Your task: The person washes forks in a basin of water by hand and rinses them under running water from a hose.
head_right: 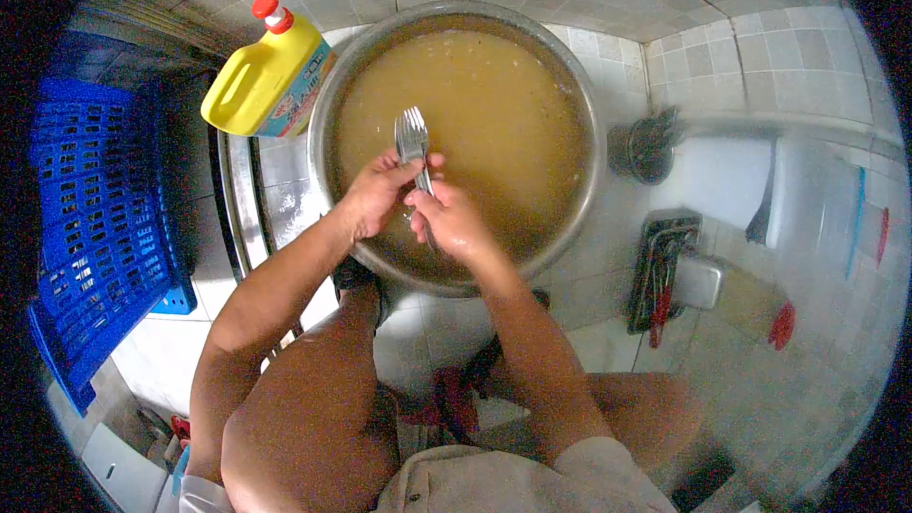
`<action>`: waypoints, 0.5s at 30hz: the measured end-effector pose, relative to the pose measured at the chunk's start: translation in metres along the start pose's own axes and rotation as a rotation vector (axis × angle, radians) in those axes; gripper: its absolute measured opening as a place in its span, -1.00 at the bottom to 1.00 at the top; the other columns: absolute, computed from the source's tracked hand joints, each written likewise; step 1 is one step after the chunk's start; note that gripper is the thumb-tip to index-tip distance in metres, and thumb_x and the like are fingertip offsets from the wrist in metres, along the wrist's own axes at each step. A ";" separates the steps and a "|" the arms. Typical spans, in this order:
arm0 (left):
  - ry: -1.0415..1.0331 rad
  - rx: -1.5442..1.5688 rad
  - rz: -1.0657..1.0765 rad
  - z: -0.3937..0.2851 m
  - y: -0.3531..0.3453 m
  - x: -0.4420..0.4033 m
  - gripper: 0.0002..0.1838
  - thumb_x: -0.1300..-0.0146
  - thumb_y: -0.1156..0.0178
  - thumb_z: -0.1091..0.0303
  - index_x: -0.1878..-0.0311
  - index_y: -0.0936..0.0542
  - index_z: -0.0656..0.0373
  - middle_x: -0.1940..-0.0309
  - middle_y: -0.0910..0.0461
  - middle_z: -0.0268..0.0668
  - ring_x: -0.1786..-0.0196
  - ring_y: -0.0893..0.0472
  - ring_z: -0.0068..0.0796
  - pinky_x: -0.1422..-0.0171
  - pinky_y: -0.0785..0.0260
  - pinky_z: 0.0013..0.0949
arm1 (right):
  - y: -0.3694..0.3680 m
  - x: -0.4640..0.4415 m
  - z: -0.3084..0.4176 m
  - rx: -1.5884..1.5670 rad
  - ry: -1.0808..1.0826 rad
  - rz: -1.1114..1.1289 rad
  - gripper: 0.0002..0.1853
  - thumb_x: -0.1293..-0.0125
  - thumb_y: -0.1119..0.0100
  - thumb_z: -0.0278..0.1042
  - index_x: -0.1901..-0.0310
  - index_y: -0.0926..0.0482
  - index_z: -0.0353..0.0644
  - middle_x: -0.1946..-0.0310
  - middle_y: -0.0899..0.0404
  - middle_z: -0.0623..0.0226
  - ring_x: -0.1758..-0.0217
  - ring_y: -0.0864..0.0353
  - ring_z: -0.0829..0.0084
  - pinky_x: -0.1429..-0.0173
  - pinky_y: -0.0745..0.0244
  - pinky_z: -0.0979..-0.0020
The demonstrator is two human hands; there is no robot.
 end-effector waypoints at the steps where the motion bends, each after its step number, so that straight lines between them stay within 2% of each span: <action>1: -0.121 0.117 -0.048 -0.013 0.004 -0.002 -0.82 -0.38 -0.04 0.38 0.02 -0.53 0.13 0.18 -0.62 -0.25 0.18 -0.62 -0.41 0.10 -0.54 -0.34 | 0.003 0.001 0.000 0.001 0.000 -0.002 -0.76 -0.42 0.09 -0.27 0.14 -0.51 -0.24 0.52 -0.48 0.37 0.58 -0.45 0.56 0.50 -0.35 0.51; 2: -0.096 0.188 -0.030 -0.013 0.008 -0.004 -0.82 -0.33 -0.09 0.44 0.03 -0.50 0.19 0.16 -0.63 -0.20 0.14 -0.63 -0.35 0.03 -0.55 -0.28 | 0.002 0.002 -0.001 -0.072 -0.015 0.046 -0.74 -0.43 0.09 -0.25 0.11 -0.50 -0.26 0.50 -0.51 0.33 0.57 -0.48 0.54 0.49 -0.38 0.51; 5: -0.100 0.172 0.003 -0.014 0.011 -0.011 -0.84 -0.32 -0.12 0.42 0.06 -0.53 0.18 0.19 -0.64 -0.23 0.18 -0.63 -0.40 0.07 -0.54 -0.31 | 0.000 0.007 0.007 -0.207 -0.049 0.078 -0.69 -0.45 0.09 -0.20 0.04 -0.47 -0.30 0.44 -0.56 0.26 0.55 -0.53 0.50 0.47 -0.44 0.50; 6: -0.109 0.113 -0.080 -0.015 0.017 -0.012 -0.89 -0.29 -0.18 0.40 0.15 -0.57 0.16 0.28 -0.65 -0.25 0.29 -0.62 -0.45 0.19 -0.52 -0.36 | -0.001 0.009 0.007 -0.268 -0.075 0.061 -0.66 -0.45 0.09 -0.18 0.01 -0.45 -0.32 0.40 -0.58 0.23 0.53 -0.56 0.48 0.46 -0.48 0.50; 7: -0.109 0.114 -0.083 -0.015 0.017 -0.013 -0.89 -0.29 -0.18 0.40 0.15 -0.57 0.16 0.28 -0.65 -0.25 0.29 -0.62 -0.45 0.19 -0.52 -0.36 | -0.002 0.010 0.006 -0.268 -0.076 0.064 -0.66 -0.45 0.09 -0.18 0.01 -0.45 -0.32 0.40 -0.58 0.23 0.53 -0.56 0.48 0.46 -0.48 0.50; 10: -0.165 0.051 -0.220 -0.019 0.024 -0.012 -0.89 -0.22 -0.27 0.34 0.28 -0.60 0.15 0.45 -0.63 -0.29 0.48 -0.57 -0.51 0.39 -0.45 -0.40 | -0.002 0.010 0.002 -0.285 -0.084 0.071 -0.63 -0.45 0.09 -0.15 -0.03 -0.43 -0.31 0.33 -0.61 0.18 0.49 -0.60 0.47 0.46 -0.52 0.49; 15: -0.222 -0.084 -0.312 -0.029 0.023 -0.004 -0.82 -0.22 -0.29 0.26 0.33 -0.58 0.17 0.53 -0.58 -0.32 0.54 -0.52 -0.51 0.46 -0.41 -0.41 | 0.000 0.007 -0.007 -0.191 -0.034 -0.023 -0.65 -0.45 0.09 -0.18 -0.03 -0.44 -0.31 0.33 -0.61 0.21 0.52 -0.56 0.54 0.51 -0.46 0.54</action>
Point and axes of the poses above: each hand's wrist, its own x-axis away from the middle knuckle, its own y-axis out of the back of the hand, z = x × y, the point moved 8 cm from there along -x, towards the middle knuckle
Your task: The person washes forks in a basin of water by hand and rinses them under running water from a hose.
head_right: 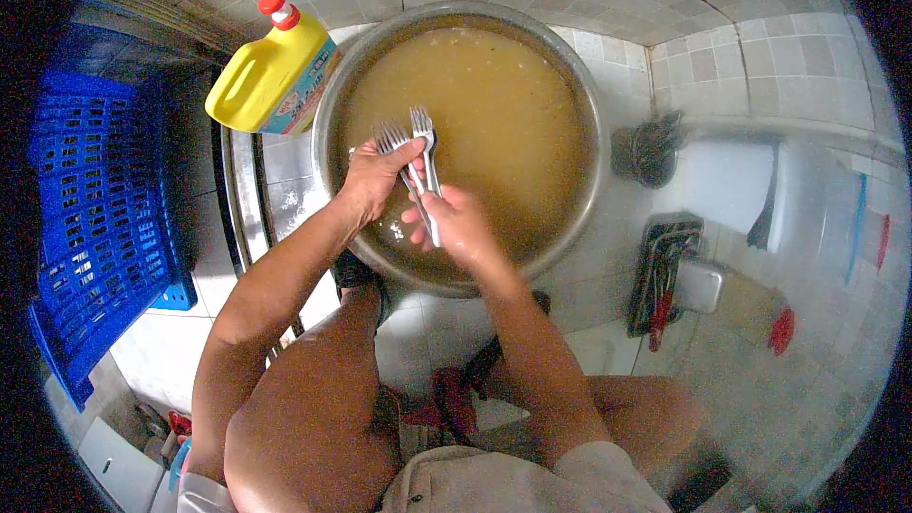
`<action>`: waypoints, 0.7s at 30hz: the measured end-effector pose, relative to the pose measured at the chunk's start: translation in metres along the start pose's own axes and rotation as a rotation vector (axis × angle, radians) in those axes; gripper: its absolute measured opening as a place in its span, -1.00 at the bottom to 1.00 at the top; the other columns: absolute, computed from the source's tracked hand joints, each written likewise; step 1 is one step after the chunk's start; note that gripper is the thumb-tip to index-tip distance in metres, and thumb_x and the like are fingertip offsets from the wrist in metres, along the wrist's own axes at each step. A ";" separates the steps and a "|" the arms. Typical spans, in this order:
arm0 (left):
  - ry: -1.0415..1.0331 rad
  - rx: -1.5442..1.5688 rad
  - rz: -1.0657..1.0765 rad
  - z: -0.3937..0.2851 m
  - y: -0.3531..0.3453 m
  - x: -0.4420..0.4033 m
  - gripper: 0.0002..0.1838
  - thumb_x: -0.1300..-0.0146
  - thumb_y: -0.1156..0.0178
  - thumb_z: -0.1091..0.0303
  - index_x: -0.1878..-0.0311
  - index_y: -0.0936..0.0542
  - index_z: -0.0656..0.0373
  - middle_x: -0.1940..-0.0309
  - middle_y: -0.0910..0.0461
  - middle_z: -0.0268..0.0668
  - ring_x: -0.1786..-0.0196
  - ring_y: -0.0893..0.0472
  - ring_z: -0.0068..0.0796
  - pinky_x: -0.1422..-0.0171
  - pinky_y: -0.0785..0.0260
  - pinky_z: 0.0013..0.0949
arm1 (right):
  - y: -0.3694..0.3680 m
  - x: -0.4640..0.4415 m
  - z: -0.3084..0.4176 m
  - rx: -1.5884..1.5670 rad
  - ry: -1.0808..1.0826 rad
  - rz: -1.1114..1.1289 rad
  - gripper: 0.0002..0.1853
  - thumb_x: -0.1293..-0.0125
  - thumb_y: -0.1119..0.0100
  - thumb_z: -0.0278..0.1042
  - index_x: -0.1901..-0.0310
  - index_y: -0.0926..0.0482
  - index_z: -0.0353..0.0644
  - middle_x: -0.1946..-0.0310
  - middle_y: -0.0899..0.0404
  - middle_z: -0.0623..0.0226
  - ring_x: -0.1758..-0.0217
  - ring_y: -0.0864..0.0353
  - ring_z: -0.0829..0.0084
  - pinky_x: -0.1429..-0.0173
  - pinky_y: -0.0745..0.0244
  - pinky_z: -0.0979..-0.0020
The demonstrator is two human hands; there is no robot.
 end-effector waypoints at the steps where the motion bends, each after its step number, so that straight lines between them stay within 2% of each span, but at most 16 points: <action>1: -0.009 -0.035 -0.050 -0.002 0.003 0.002 -0.78 -0.23 -0.27 0.21 0.35 -0.57 0.18 0.55 -0.56 -0.33 0.56 -0.51 -0.50 0.49 -0.39 -0.40 | -0.002 0.001 -0.002 -0.001 -0.003 0.001 -0.65 -0.45 0.09 -0.18 -0.03 -0.44 -0.31 0.33 -0.61 0.21 0.52 -0.56 0.54 0.51 -0.46 0.54; 2: -0.008 -0.034 -0.052 -0.001 0.006 0.000 -0.78 -0.23 -0.27 0.21 0.35 -0.57 0.18 0.55 -0.56 -0.33 0.56 -0.51 -0.50 0.49 -0.39 -0.40 | -0.005 0.002 -0.001 -0.007 0.016 0.002 -0.67 -0.45 0.10 -0.20 -0.03 -0.44 -0.31 0.35 -0.59 0.25 0.55 -0.52 0.56 0.52 -0.43 0.55; 4: 0.050 -0.103 -0.072 0.006 0.014 -0.006 -0.66 -0.27 -0.21 0.06 0.37 -0.55 0.19 0.57 -0.54 -0.32 0.60 -0.48 -0.48 0.53 -0.36 -0.38 | -0.006 0.003 0.001 -0.012 0.035 0.002 -0.68 -0.46 0.11 -0.22 -0.02 -0.44 -0.31 0.37 -0.58 0.29 0.58 -0.47 0.59 0.54 -0.40 0.56; 5: 0.037 -0.120 -0.084 0.007 0.016 -0.009 -0.62 -0.35 -0.09 0.04 0.34 -0.55 0.22 0.55 -0.54 -0.30 0.59 -0.47 -0.47 0.53 -0.34 -0.37 | -0.005 0.003 0.002 0.002 0.026 0.000 -0.69 -0.45 0.12 -0.25 -0.03 -0.45 -0.30 0.39 -0.55 0.32 0.59 -0.43 0.61 0.56 -0.36 0.56; 6: 0.038 -0.119 -0.085 0.008 0.017 -0.011 -0.62 -0.35 -0.09 0.04 0.34 -0.55 0.22 0.55 -0.54 -0.30 0.59 -0.47 -0.47 0.53 -0.34 -0.37 | -0.003 0.003 0.002 0.015 0.015 -0.003 -0.70 -0.45 0.12 -0.27 -0.04 -0.45 -0.28 0.42 -0.52 0.36 0.61 -0.39 0.63 0.58 -0.32 0.57; 8: 0.057 -0.108 0.037 0.010 0.011 -0.016 -0.67 -0.40 -0.01 0.14 0.27 -0.56 0.24 0.49 -0.56 -0.26 0.54 -0.49 -0.46 0.47 -0.35 -0.37 | 0.000 0.003 0.002 0.014 -0.019 -0.012 -0.71 -0.45 0.13 -0.28 -0.05 -0.45 -0.27 0.43 -0.51 0.37 0.61 -0.37 0.64 0.59 -0.29 0.56; 9: 0.118 -0.126 0.082 0.009 0.008 -0.015 -0.80 -0.38 -0.03 0.31 0.18 -0.55 0.24 0.42 -0.59 -0.24 0.43 -0.56 -0.43 0.35 -0.43 -0.37 | 0.002 0.004 0.000 0.012 -0.055 -0.021 -0.71 -0.45 0.13 -0.29 -0.06 -0.45 -0.25 0.44 -0.49 0.38 0.62 -0.34 0.64 0.61 -0.27 0.55; 10: 0.118 -0.124 0.079 0.006 0.007 -0.012 -0.80 -0.38 -0.03 0.31 0.18 -0.55 0.24 0.42 -0.59 -0.24 0.43 -0.56 -0.43 0.35 -0.43 -0.37 | 0.005 0.005 0.001 0.014 -0.057 -0.019 -0.71 -0.45 0.13 -0.29 -0.06 -0.45 -0.25 0.44 -0.49 0.38 0.62 -0.34 0.64 0.61 -0.27 0.55; 12: 0.110 0.149 0.147 -0.001 -0.004 -0.008 -0.80 -0.32 -0.07 0.45 0.03 -0.53 0.24 0.26 -0.59 -0.25 0.28 -0.63 -0.40 0.28 -0.51 -0.38 | 0.000 0.008 0.001 0.024 -0.113 0.116 -0.70 -0.44 0.11 -0.27 -0.07 -0.44 -0.23 0.43 -0.49 0.37 0.59 -0.38 0.63 0.59 -0.28 0.55; 13: 0.137 0.185 0.222 0.006 -0.004 -0.012 -0.82 -0.27 -0.12 0.49 0.06 -0.54 0.21 0.32 -0.60 -0.28 0.28 -0.64 -0.37 0.17 -0.55 -0.35 | -0.002 0.009 0.003 0.026 -0.112 0.118 -0.70 -0.44 0.11 -0.27 -0.07 -0.44 -0.23 0.43 -0.49 0.37 0.59 -0.38 0.63 0.59 -0.28 0.55; 14: 0.134 0.186 0.222 0.007 -0.003 -0.016 -0.82 -0.27 -0.12 0.49 0.06 -0.54 0.21 0.32 -0.60 -0.28 0.28 -0.64 -0.37 0.17 -0.55 -0.35 | -0.007 0.011 0.005 0.008 -0.141 0.168 -0.69 -0.44 0.10 -0.26 -0.08 -0.44 -0.23 0.43 -0.49 0.38 0.58 -0.39 0.62 0.59 -0.29 0.55; 16: 0.208 0.060 0.097 0.018 0.003 -0.021 -0.85 -0.25 -0.20 0.44 0.13 -0.55 0.23 0.34 -0.64 -0.26 0.30 -0.64 -0.33 0.23 -0.51 -0.30 | -0.013 0.014 0.002 -0.008 -0.174 0.215 -0.69 -0.43 0.09 -0.25 -0.08 -0.44 -0.22 0.44 -0.49 0.38 0.57 -0.40 0.61 0.58 -0.29 0.54; 17: 0.223 0.029 0.053 0.021 0.005 -0.022 -0.88 -0.26 -0.20 0.39 0.22 -0.57 0.24 0.44 -0.63 -0.25 0.43 -0.63 -0.34 0.41 -0.47 -0.30 | -0.014 0.013 -0.001 -0.011 -0.184 0.195 -0.68 -0.43 0.09 -0.23 -0.08 -0.44 -0.22 0.43 -0.49 0.38 0.56 -0.41 0.61 0.57 -0.30 0.54; 18: 0.219 0.034 0.051 0.023 0.005 -0.024 -0.88 -0.26 -0.20 0.39 0.22 -0.57 0.24 0.44 -0.63 -0.25 0.43 -0.63 -0.34 0.41 -0.47 -0.30 | -0.015 0.010 -0.003 -0.013 -0.192 0.176 -0.68 -0.43 0.08 -0.21 -0.07 -0.44 -0.22 0.43 -0.49 0.38 0.54 -0.42 0.60 0.56 -0.30 0.53; 20: 0.272 -0.215 -0.121 0.032 0.022 -0.027 -0.81 -0.27 -0.20 0.31 0.33 -0.58 0.26 0.52 -0.61 -0.20 0.56 -0.60 -0.35 0.56 -0.39 -0.27 | -0.020 0.009 -0.006 -0.057 -0.211 0.179 -0.69 -0.43 0.07 -0.21 -0.05 -0.45 -0.22 0.43 -0.48 0.39 0.54 -0.42 0.59 0.56 -0.31 0.53; 21: 0.316 -0.409 -0.173 0.036 0.030 -0.030 -0.76 -0.31 -0.13 0.30 0.34 -0.58 0.30 0.58 -0.59 -0.18 0.65 -0.55 -0.33 0.64 -0.35 -0.22 | -0.023 0.008 -0.008 -0.105 -0.226 0.179 -0.70 -0.43 0.07 -0.21 -0.04 -0.46 -0.22 0.43 -0.47 0.39 0.53 -0.42 0.59 0.56 -0.31 0.52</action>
Point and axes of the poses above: each hand's wrist, its own x-axis away from the middle knuckle, its own y-axis out of the back of the hand, z = x × y, the point moved 8 cm from there along -x, towards the middle knuckle
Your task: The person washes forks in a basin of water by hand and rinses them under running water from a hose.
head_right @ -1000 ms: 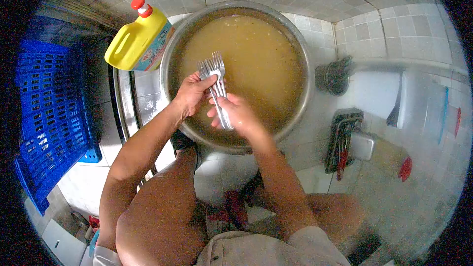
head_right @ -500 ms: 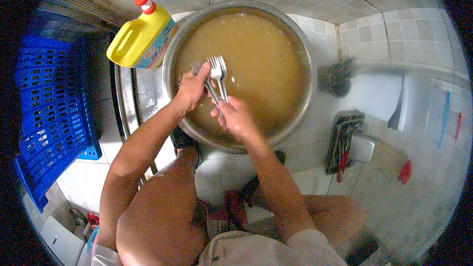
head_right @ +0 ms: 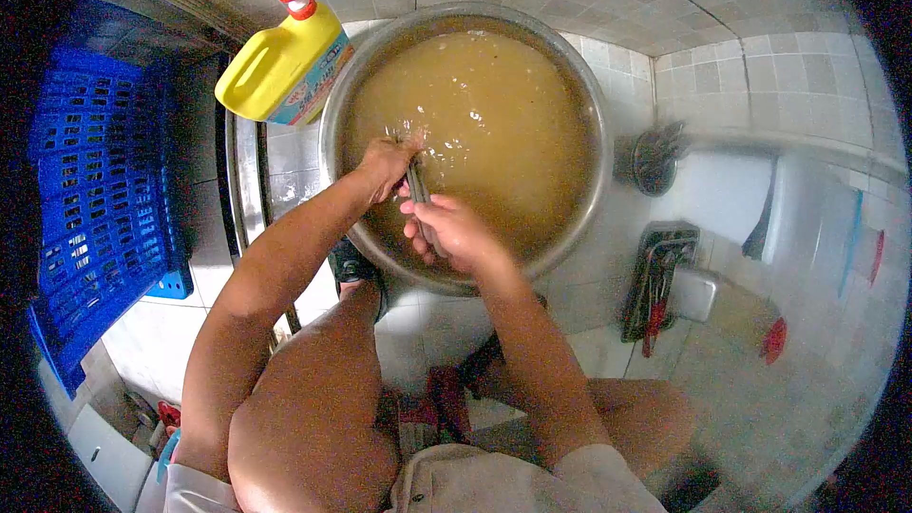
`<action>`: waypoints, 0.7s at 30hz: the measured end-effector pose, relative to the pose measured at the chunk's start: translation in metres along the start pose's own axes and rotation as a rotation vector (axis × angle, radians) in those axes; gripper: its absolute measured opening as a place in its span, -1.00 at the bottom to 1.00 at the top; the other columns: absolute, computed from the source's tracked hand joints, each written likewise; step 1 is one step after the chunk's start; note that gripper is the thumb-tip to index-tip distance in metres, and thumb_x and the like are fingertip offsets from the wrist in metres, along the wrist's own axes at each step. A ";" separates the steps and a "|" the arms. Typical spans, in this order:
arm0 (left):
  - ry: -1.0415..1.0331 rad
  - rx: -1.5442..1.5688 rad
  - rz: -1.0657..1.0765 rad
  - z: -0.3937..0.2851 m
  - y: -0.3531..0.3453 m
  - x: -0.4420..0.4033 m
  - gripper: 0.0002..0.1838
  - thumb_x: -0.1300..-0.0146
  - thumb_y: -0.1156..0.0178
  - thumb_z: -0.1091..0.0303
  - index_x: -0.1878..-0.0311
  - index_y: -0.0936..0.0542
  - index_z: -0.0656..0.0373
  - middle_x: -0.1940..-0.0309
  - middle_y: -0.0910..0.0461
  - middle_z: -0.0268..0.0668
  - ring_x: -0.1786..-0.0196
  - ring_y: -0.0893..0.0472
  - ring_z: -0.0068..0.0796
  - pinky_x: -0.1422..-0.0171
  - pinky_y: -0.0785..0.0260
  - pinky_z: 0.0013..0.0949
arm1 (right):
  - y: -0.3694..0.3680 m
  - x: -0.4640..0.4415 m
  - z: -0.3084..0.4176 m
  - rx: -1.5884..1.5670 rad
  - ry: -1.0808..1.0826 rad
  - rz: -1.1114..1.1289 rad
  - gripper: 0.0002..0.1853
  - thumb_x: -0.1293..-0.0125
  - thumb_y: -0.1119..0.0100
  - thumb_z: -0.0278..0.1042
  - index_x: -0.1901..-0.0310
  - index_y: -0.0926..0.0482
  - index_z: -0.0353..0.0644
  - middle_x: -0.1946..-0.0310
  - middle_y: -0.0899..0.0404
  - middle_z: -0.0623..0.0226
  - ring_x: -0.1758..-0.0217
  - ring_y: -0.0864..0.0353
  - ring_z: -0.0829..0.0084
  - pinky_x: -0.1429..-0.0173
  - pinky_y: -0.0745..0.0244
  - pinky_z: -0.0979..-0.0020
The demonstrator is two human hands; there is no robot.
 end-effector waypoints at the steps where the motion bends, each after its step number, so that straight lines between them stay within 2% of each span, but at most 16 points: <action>1: -0.001 0.003 0.001 0.001 0.000 -0.005 -0.76 -0.31 -0.13 0.30 0.34 -0.58 0.30 0.58 -0.59 -0.18 0.65 -0.55 -0.33 0.64 -0.35 -0.22 | 0.001 -0.003 -0.002 0.003 0.000 -0.001 -0.70 -0.43 0.07 -0.21 -0.04 -0.46 -0.22 0.43 -0.47 0.39 0.53 -0.42 0.59 0.56 -0.31 0.52; 3: 0.036 -0.226 0.087 0.003 -0.006 -0.011 -0.86 -0.28 -0.09 0.44 0.28 -0.57 0.32 0.54 -0.55 -0.21 0.58 -0.54 -0.32 0.64 -0.40 -0.27 | 0.008 -0.010 -0.012 -0.049 -0.027 -0.010 -0.72 -0.44 0.07 -0.22 -0.01 -0.47 -0.21 0.43 -0.46 0.41 0.52 -0.42 0.60 0.55 -0.31 0.52; 4: 0.030 -0.223 0.088 0.001 -0.006 -0.011 -0.86 -0.28 -0.09 0.44 0.28 -0.57 0.32 0.54 -0.55 -0.21 0.58 -0.54 -0.32 0.64 -0.40 -0.27 | 0.012 -0.012 -0.013 -0.045 -0.023 -0.012 -0.72 -0.44 0.07 -0.22 -0.01 -0.47 -0.21 0.43 -0.46 0.41 0.52 -0.42 0.60 0.55 -0.31 0.52; 7: -0.108 0.164 0.249 -0.018 -0.015 -0.001 -0.77 -0.24 0.01 0.56 0.04 -0.50 0.33 0.24 -0.57 -0.14 0.24 -0.59 -0.27 0.34 -0.47 -0.29 | 0.020 -0.015 -0.014 -0.112 -0.009 -0.081 -0.74 -0.45 0.09 -0.25 -0.01 -0.47 -0.20 0.44 -0.45 0.43 0.54 -0.41 0.61 0.56 -0.31 0.54; 9: -0.191 0.422 0.350 -0.030 -0.015 0.012 -0.62 -0.22 0.07 0.64 -0.12 -0.46 0.34 0.04 -0.59 -0.10 0.01 -0.62 -0.24 0.14 -0.53 -0.30 | 0.018 -0.007 -0.004 0.014 0.122 -0.122 -0.74 -0.46 0.12 -0.27 -0.02 -0.47 -0.20 0.45 -0.45 0.43 0.57 -0.39 0.62 0.57 -0.31 0.55; 10: -0.189 0.419 0.353 -0.032 -0.012 0.017 -0.62 -0.22 0.07 0.64 -0.12 -0.46 0.34 0.04 -0.59 -0.10 0.01 -0.62 -0.24 0.14 -0.53 -0.30 | 0.016 -0.001 -0.002 0.011 0.122 -0.125 -0.74 -0.46 0.12 -0.27 -0.02 -0.47 -0.20 0.45 -0.45 0.43 0.57 -0.39 0.62 0.57 -0.31 0.55; 12: -0.312 0.607 0.627 -0.059 -0.016 0.040 -0.56 -0.26 0.07 0.61 -0.23 -0.35 0.28 -0.16 -0.47 -0.12 -0.17 -0.52 -0.19 -0.06 -0.50 -0.21 | 0.009 0.014 0.020 0.109 0.248 -0.110 -0.73 -0.47 0.14 -0.27 -0.03 -0.45 -0.21 0.47 -0.45 0.41 0.60 -0.38 0.63 0.59 -0.30 0.56; 13: -0.314 0.602 0.629 -0.066 -0.014 0.049 -0.56 -0.26 0.07 0.61 -0.23 -0.35 0.28 -0.16 -0.47 -0.12 -0.17 -0.52 -0.19 -0.06 -0.50 -0.21 | 0.007 0.019 0.026 0.107 0.253 -0.110 -0.73 -0.47 0.14 -0.27 -0.03 -0.45 -0.21 0.47 -0.45 0.41 0.60 -0.38 0.63 0.59 -0.30 0.56; 15: -0.288 0.642 0.786 -0.076 -0.024 0.072 -0.57 -0.33 0.00 0.49 -0.26 -0.32 0.26 -0.20 -0.44 -0.13 -0.18 -0.51 -0.21 -0.15 -0.47 -0.24 | 0.002 0.026 0.034 0.218 0.283 -0.078 -0.72 -0.47 0.16 -0.26 -0.05 -0.42 -0.22 0.49 -0.43 0.41 0.63 -0.36 0.63 0.62 -0.27 0.56; 16: -0.275 0.658 0.797 -0.076 -0.028 0.076 -0.58 -0.37 -0.04 0.32 -0.25 -0.34 0.25 -0.15 -0.47 -0.10 -0.14 -0.54 -0.24 -0.14 -0.49 -0.24 | 0.002 0.027 0.035 0.218 0.282 -0.079 -0.72 -0.47 0.16 -0.26 -0.05 -0.42 -0.22 0.49 -0.43 0.41 0.63 -0.36 0.63 0.62 -0.27 0.56; 17: -0.274 0.659 0.799 -0.077 -0.031 0.079 -0.58 -0.37 -0.04 0.32 -0.25 -0.34 0.25 -0.15 -0.47 -0.10 -0.14 -0.54 -0.24 -0.14 -0.49 -0.24 | 0.001 0.028 0.034 0.233 0.272 -0.048 -0.71 -0.48 0.16 -0.25 -0.07 -0.41 -0.22 0.50 -0.42 0.42 0.64 -0.34 0.64 0.62 -0.25 0.57; 19: -0.176 0.566 0.788 -0.072 -0.039 0.083 -0.58 -0.38 -0.05 0.24 -0.21 -0.38 0.24 -0.03 -0.55 -0.11 -0.02 -0.61 -0.26 -0.01 -0.55 -0.27 | -0.001 0.029 0.034 0.249 0.261 -0.017 -0.70 -0.48 0.17 -0.24 -0.08 -0.40 -0.22 0.51 -0.40 0.42 0.65 -0.33 0.64 0.63 -0.23 0.57; 20: -0.146 0.516 0.680 -0.068 -0.037 0.082 -0.60 -0.37 -0.08 0.12 -0.07 -0.47 0.25 0.24 -0.62 -0.18 0.25 -0.67 -0.30 0.20 -0.57 -0.30 | -0.002 0.030 0.032 0.237 0.248 -0.023 -0.70 -0.48 0.16 -0.23 -0.08 -0.40 -0.22 0.51 -0.39 0.42 0.66 -0.30 0.64 0.63 -0.21 0.58; 21: -0.146 0.516 0.679 -0.068 -0.038 0.080 -0.60 -0.37 -0.08 0.12 -0.07 -0.47 0.25 0.24 -0.62 -0.18 0.25 -0.67 -0.30 0.20 -0.57 -0.30 | -0.003 0.030 0.030 0.224 0.237 -0.027 -0.69 -0.48 0.16 -0.22 -0.08 -0.41 -0.23 0.52 -0.38 0.42 0.68 -0.27 0.65 0.64 -0.18 0.58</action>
Point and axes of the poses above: each hand's wrist, its own x-axis away from the middle knuckle, its own y-axis out of the back of the hand, z = x × y, the point moved 8 cm from there along -x, towards the middle knuckle
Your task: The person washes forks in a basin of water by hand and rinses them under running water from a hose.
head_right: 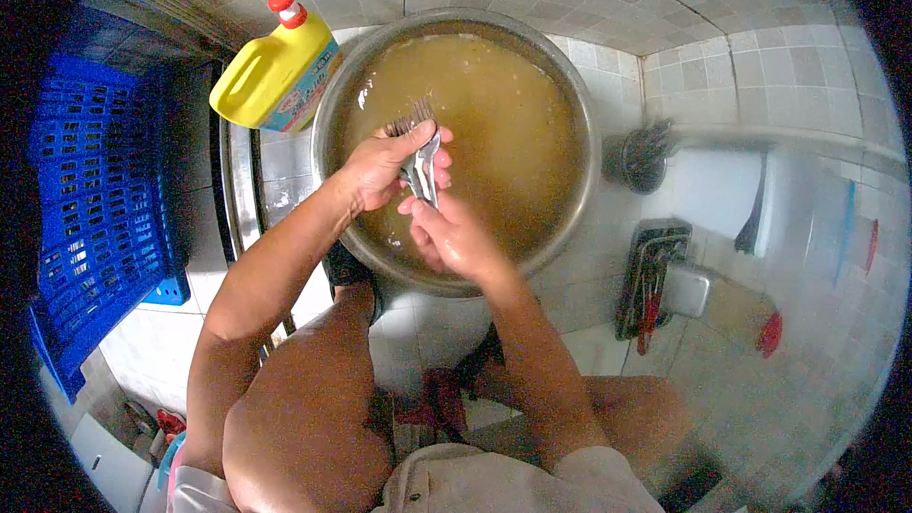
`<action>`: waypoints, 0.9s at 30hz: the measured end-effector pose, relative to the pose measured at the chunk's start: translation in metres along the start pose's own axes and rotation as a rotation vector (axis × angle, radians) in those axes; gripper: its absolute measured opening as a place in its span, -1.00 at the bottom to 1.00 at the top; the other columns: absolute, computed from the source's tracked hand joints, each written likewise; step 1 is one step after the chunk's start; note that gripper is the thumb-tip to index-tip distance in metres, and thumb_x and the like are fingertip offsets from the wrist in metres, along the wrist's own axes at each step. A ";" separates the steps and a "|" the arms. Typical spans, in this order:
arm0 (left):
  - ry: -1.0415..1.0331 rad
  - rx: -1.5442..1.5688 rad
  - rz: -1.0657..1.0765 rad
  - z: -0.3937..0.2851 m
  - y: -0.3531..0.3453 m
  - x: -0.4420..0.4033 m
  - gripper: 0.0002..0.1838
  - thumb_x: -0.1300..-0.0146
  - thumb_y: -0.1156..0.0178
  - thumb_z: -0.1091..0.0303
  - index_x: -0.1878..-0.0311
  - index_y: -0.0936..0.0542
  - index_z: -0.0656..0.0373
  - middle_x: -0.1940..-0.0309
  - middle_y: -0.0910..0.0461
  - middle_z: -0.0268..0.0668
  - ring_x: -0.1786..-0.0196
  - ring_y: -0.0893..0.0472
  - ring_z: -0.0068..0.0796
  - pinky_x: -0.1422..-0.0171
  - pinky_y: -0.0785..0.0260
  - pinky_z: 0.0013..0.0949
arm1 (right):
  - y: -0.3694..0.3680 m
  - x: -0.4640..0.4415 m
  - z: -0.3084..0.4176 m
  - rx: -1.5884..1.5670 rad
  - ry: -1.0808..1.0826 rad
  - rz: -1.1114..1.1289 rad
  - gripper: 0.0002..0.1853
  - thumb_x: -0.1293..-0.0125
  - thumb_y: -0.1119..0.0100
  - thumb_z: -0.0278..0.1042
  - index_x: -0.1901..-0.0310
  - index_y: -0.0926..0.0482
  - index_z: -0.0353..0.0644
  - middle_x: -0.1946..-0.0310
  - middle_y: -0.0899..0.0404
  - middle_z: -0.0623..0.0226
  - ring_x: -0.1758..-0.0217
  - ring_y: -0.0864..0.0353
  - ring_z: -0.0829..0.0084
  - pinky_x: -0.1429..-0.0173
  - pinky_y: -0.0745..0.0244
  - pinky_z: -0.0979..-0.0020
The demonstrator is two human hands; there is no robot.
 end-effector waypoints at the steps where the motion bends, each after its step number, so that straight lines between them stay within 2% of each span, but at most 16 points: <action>1: -0.020 -0.066 -0.073 -0.001 0.007 -0.002 -0.61 -0.35 -0.10 0.08 0.03 -0.50 0.25 0.34 -0.60 -0.20 0.35 -0.65 -0.33 0.30 -0.55 -0.33 | -0.003 -0.001 0.000 -0.001 0.000 0.001 -0.69 -0.48 0.16 -0.22 -0.08 -0.41 -0.23 0.52 -0.38 0.42 0.68 -0.27 0.65 0.64 -0.18 0.58; 3: -0.072 -0.135 -0.220 -0.008 0.014 -0.001 -0.59 -0.31 -0.13 -0.02 0.23 -0.51 0.22 0.55 -0.51 -0.30 0.56 -0.56 -0.41 0.46 -0.49 -0.34 | -0.009 -0.002 0.003 -0.057 0.034 -0.028 -0.68 -0.48 0.14 -0.20 -0.05 -0.43 -0.25 0.52 -0.39 0.42 0.69 -0.22 0.65 0.64 -0.13 0.59; 8: -0.223 -0.103 -0.428 -0.027 0.045 -0.001 -0.68 -0.36 -0.10 0.11 0.23 -0.49 0.24 0.52 -0.55 -0.25 0.55 -0.57 -0.39 0.49 -0.45 -0.36 | 0.001 0.000 0.006 -0.198 0.015 -0.052 -0.67 -0.47 0.11 -0.18 -0.03 -0.47 -0.25 0.52 -0.40 0.42 0.71 -0.15 0.71 0.66 -0.01 0.64; 10: -0.305 -0.012 -0.389 -0.035 0.050 -0.003 -0.75 -0.39 -0.06 0.20 0.19 -0.49 0.23 0.44 -0.59 -0.20 0.46 -0.61 -0.38 0.37 -0.51 -0.33 | 0.004 0.000 0.005 -0.240 0.004 -0.056 -0.68 -0.47 0.10 -0.18 -0.04 -0.47 -0.24 0.52 -0.41 0.43 0.71 -0.13 0.73 0.67 0.03 0.66; 11: -0.294 0.042 -0.341 -0.030 0.048 -0.005 -0.78 -0.40 -0.04 0.25 0.14 -0.49 0.23 0.32 -0.63 -0.15 0.35 -0.64 -0.36 0.23 -0.55 -0.30 | 0.007 0.000 0.005 -0.242 -0.008 -0.103 -0.68 -0.47 0.10 -0.17 -0.03 -0.47 -0.22 0.52 -0.41 0.43 0.71 -0.12 0.75 0.67 0.05 0.68; 12: -0.292 0.040 -0.340 -0.028 0.042 -0.003 -0.78 -0.40 -0.04 0.25 0.14 -0.49 0.23 0.32 -0.63 -0.15 0.35 -0.64 -0.36 0.23 -0.55 -0.30 | 0.010 0.000 0.005 -0.246 -0.019 -0.151 -0.69 -0.46 0.10 -0.17 -0.03 -0.47 -0.20 0.52 -0.41 0.43 0.71 -0.10 0.76 0.67 0.07 0.69; 14: -0.193 0.144 -0.269 -0.015 0.025 0.000 -0.76 -0.38 -0.06 0.25 0.05 -0.50 0.22 0.31 -0.61 -0.21 0.22 -0.64 -0.35 0.11 -0.56 -0.24 | 0.010 -0.005 0.005 -0.275 -0.022 -0.191 -0.73 -0.47 0.10 -0.15 0.06 -0.46 -0.17 0.54 -0.39 0.45 0.71 -0.09 0.76 0.67 0.08 0.69; 16: -0.174 0.126 -0.210 -0.007 0.020 0.003 -0.74 -0.39 -0.04 0.24 -0.01 -0.48 0.19 0.25 -0.61 -0.24 0.21 -0.64 -0.38 0.15 -0.54 -0.30 | 0.017 -0.006 0.008 -0.157 0.032 -0.276 -0.78 -0.47 0.11 -0.18 0.12 -0.41 -0.15 0.51 -0.39 0.45 0.70 -0.10 0.76 0.67 0.09 0.69; 18: -0.123 0.098 -0.109 0.004 0.008 0.004 -0.71 -0.42 0.02 0.20 -0.06 -0.47 0.14 0.22 -0.61 -0.29 0.27 -0.62 -0.45 0.30 -0.49 -0.41 | 0.011 -0.009 0.016 -0.193 0.089 -0.264 -0.80 -0.47 0.12 -0.20 0.13 -0.39 -0.15 0.48 -0.40 0.45 0.68 -0.11 0.75 0.67 0.07 0.68; 19: -0.076 0.025 -0.051 0.014 0.002 0.005 -0.68 -0.44 0.07 0.15 -0.08 -0.47 0.11 0.24 -0.62 -0.33 0.32 -0.59 -0.54 0.47 -0.37 -0.53 | 0.010 -0.011 0.022 -0.227 0.148 -0.252 -0.82 -0.47 0.12 -0.23 0.14 -0.36 -0.14 0.46 -0.40 0.44 0.67 -0.12 0.74 0.66 0.06 0.67; 20: -0.075 0.023 -0.050 0.016 0.000 0.005 -0.68 -0.44 0.07 0.15 -0.08 -0.47 0.11 0.24 -0.62 -0.33 0.32 -0.59 -0.54 0.47 -0.37 -0.53 | 0.010 -0.013 0.021 -0.229 0.150 -0.253 -0.82 -0.47 0.12 -0.23 0.14 -0.36 -0.14 0.46 -0.40 0.44 0.67 -0.12 0.74 0.66 0.06 0.67; 22: -0.083 0.000 -0.066 0.016 -0.004 0.004 -0.69 -0.45 0.09 0.20 -0.09 -0.45 0.18 0.18 -0.63 -0.24 0.22 -0.61 -0.47 0.19 -0.49 -0.42 | 0.010 -0.019 0.014 -0.300 0.156 -0.199 -0.83 -0.46 0.13 -0.29 0.05 -0.34 -0.16 0.39 -0.44 0.40 0.57 -0.30 0.68 0.59 -0.15 0.66; 23: -0.073 -0.129 -0.106 0.014 0.001 0.004 -0.67 -0.45 0.10 0.13 -0.05 -0.47 0.15 0.34 -0.62 -0.31 0.41 -0.57 -0.60 0.57 -0.28 -0.61 | 0.012 -0.020 0.013 -0.297 0.159 -0.198 -0.83 -0.46 0.13 -0.29 0.05 -0.34 -0.16 0.39 -0.44 0.40 0.57 -0.30 0.68 0.59 -0.15 0.66; 25: -0.041 -0.199 -0.156 0.016 0.009 0.009 -0.67 -0.46 0.11 0.12 -0.02 -0.47 0.16 0.38 -0.61 -0.30 0.47 -0.55 -0.59 0.56 -0.30 -0.58 | 0.004 -0.017 0.016 0.137 0.223 -0.109 -0.81 -0.44 0.12 -0.33 0.04 -0.38 -0.21 0.32 -0.50 0.36 0.41 -0.46 0.60 0.44 -0.37 0.60; 26: -0.014 -0.278 -0.205 0.015 0.015 0.011 -0.65 -0.47 0.13 0.10 0.01 -0.47 0.17 0.42 -0.60 -0.28 0.52 -0.52 -0.58 0.56 -0.31 -0.56 | 0.010 -0.016 0.018 0.135 0.226 -0.104 -0.81 -0.44 0.12 -0.33 0.04 -0.38 -0.21 0.32 -0.50 0.36 0.41 -0.46 0.60 0.44 -0.37 0.60; 27: -0.135 -0.138 -0.279 0.023 0.025 -0.001 -0.62 -0.46 0.13 0.04 0.15 -0.46 0.18 0.57 -0.49 -0.32 0.64 -0.42 -0.53 0.55 -0.34 -0.48 | 0.016 -0.014 0.018 0.294 0.190 -0.041 -0.79 -0.43 0.11 -0.32 0.04 -0.40 -0.24 0.27 -0.52 0.35 0.34 -0.50 0.57 0.37 -0.42 0.57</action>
Point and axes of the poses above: each hand's wrist, its own x-axis away from the middle knuckle, its own y-axis out of the back of the hand, z = x × y, the point moved 8 cm from there along -x, towards the middle knuckle
